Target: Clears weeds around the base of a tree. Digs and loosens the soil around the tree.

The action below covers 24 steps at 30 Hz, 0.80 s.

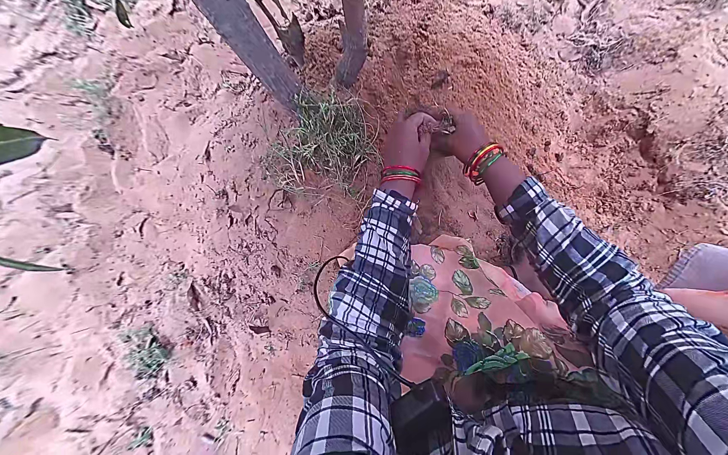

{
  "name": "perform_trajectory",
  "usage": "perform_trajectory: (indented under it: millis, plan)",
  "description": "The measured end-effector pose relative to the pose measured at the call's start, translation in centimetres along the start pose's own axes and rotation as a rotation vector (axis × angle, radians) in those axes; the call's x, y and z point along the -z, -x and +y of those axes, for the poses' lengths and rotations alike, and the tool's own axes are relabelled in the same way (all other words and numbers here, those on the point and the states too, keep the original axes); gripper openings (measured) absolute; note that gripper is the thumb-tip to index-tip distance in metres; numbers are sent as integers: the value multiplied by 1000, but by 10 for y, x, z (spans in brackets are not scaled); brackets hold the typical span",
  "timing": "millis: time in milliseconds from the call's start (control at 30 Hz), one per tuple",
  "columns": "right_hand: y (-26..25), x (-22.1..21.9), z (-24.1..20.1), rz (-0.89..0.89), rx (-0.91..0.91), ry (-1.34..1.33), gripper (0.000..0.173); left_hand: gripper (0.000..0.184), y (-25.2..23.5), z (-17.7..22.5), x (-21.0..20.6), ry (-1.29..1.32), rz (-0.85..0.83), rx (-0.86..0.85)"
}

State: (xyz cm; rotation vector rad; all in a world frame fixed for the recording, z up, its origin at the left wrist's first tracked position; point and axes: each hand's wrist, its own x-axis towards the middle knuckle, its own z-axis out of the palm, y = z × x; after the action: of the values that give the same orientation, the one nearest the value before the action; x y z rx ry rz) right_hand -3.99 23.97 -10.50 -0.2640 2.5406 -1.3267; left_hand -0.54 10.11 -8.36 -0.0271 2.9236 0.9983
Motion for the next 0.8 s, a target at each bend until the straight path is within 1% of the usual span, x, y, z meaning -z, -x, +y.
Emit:
perform_trajectory:
  millis: [33,100,133,200,267,333,400,467,500,567,600,667,767,800]
  plan:
    - [0,11,-10,-13,32,-69,51,33,4,-1,6,14,28,-44]
    - [6,29,-15,-52,37,-184,54,33,8,1,12,14,35,-85]
    - [9,35,-8,-67,10,-186,57,33,8,1,11,-4,21,-84]
    - [15,37,31,-60,-73,-63,57,35,7,1,5,-26,-42,-48]
    - [24,32,82,0,-200,42,59,35,4,1,-2,-34,-94,-4]
    - [37,21,130,110,-328,99,63,37,4,4,-6,-55,-110,55]
    - [44,-4,157,219,-432,-5,75,38,4,6,-6,-55,-135,103]
    - [31,-36,164,309,-445,-126,77,38,0,5,-10,-37,-118,114]
    - [20,-52,160,356,-433,-129,75,38,-1,4,-11,-29,-111,114]
    - [-4,-75,131,402,-458,-65,69,37,-3,3,-13,-12,-84,121]
    - [-14,-84,116,428,-443,-27,65,37,-4,3,-13,-5,-62,124]
    - [-23,-95,95,474,-289,34,55,36,-6,4,-14,-3,-26,122]
    - [-14,-102,97,400,20,163,50,36,-6,4,-15,-7,-23,122]
    - [-15,-100,101,361,64,213,51,36,-7,5,-15,-23,-28,121]
